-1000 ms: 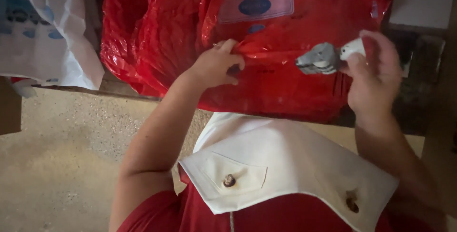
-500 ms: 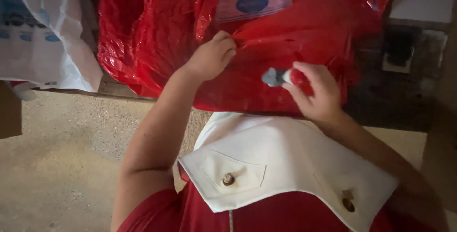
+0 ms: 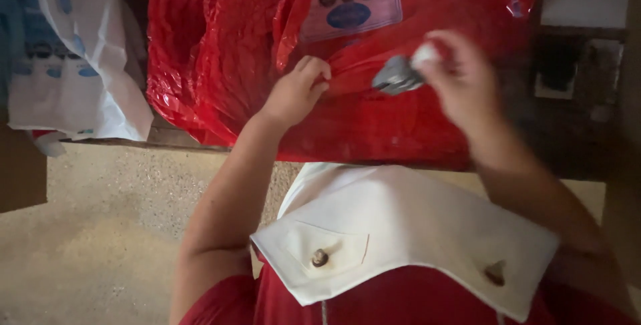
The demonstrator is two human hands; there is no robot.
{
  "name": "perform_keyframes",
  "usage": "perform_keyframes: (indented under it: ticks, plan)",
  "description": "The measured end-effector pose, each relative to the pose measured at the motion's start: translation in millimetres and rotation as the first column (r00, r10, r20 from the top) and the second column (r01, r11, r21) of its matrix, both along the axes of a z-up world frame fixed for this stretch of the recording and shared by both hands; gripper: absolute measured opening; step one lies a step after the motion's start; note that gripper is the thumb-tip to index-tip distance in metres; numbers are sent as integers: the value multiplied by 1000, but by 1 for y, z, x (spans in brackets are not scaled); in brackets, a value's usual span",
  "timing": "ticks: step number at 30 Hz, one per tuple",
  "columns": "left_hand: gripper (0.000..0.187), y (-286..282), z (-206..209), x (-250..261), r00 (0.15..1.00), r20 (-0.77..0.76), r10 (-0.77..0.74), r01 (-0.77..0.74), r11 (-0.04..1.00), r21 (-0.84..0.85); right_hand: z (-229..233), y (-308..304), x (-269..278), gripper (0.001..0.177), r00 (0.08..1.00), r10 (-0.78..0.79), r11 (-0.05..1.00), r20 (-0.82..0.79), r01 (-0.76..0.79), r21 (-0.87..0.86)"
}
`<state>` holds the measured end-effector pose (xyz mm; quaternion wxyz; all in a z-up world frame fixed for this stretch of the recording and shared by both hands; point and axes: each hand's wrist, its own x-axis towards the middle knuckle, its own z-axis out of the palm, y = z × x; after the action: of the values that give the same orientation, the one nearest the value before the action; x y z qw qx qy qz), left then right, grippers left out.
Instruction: Using a hand stamp to apply markings to a stack of red plastic packaging bags in a repetitive manner.
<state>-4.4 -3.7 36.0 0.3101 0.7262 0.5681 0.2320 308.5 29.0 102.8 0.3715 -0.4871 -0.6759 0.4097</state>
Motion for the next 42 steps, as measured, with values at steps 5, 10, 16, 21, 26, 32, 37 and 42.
perform_keyframes:
  ticks: [5,10,16,21,26,32,37,42]
  plan:
    - [9,-1,-5,-2,991,137,10,-13,1000,20,-32,28,117,29,905,-253,952,-341,296,78]
    - [31,5,-7,2,992,-119,-47,28,986,-162,-46,58,232,55,967,-237,794,89,141,591]
    - [27,7,9,10,983,-169,-76,48,985,-164,-2,37,192,45,771,-439,898,461,391,200]
    - [13,6,23,13,975,-195,-108,76,984,-164,0,34,165,43,664,-484,859,570,483,167]
    - [41,7,24,3,965,-175,-195,154,963,-222,-43,60,214,44,769,-440,894,463,326,308]
    - [43,6,0,-1,926,-266,-270,252,963,-98,-49,66,204,44,639,-523,835,565,517,188]
    - [5,5,-10,0,967,-187,-175,192,978,80,-127,86,277,48,740,-671,718,-45,664,211]
    - [9,13,-6,-7,989,-34,-142,137,984,-111,-35,-9,134,29,860,-495,837,-124,511,196]
